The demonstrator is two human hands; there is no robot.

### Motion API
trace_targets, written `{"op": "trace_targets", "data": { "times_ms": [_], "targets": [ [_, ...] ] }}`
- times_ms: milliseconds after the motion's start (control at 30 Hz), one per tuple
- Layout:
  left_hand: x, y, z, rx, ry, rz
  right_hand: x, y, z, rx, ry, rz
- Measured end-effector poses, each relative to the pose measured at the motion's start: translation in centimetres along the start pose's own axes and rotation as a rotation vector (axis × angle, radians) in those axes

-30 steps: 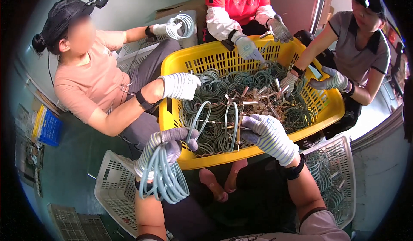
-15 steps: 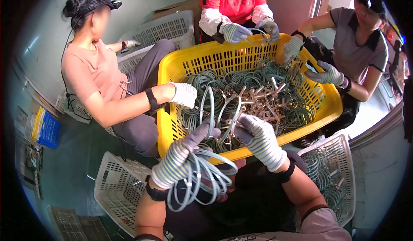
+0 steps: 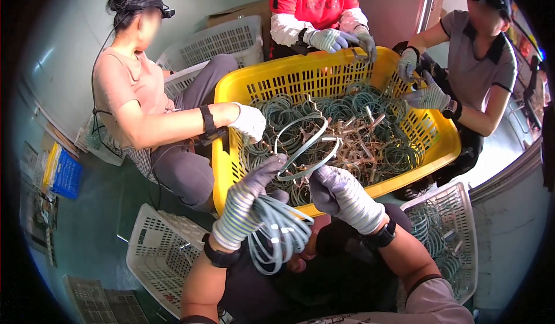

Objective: The person picks up a metal bracket and slides multiple circular wire loops onto it one at a time by hand. Once the assembly is complete, they place the finished unit into a white plastic crate.

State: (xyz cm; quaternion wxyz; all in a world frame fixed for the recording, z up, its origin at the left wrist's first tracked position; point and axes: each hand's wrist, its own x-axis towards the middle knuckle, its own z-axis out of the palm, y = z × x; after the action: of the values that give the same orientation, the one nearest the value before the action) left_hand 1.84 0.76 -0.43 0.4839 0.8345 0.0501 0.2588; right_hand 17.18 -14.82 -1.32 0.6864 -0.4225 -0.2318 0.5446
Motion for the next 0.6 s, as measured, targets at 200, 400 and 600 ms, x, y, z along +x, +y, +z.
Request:
{"op": "trace_targets", "data": {
  "times_ms": [200, 400, 600],
  "targets": [
    [0.0, -0.5, -0.6, -0.228, 0.295, -0.082, 0.7, 0.1, -0.6, -0.072, 0.051, -0.095],
    [0.8, -1.3, -0.4, -0.711, 0.35, -0.21, 0.0, 0.1, 0.0, 0.048, -0.046, 0.083],
    [0.0, -1.9, 0.0, -0.324, 0.177, -0.093, 0.3, 0.3, 0.4, 0.066, 0.007, 0.086]
  ]
}}
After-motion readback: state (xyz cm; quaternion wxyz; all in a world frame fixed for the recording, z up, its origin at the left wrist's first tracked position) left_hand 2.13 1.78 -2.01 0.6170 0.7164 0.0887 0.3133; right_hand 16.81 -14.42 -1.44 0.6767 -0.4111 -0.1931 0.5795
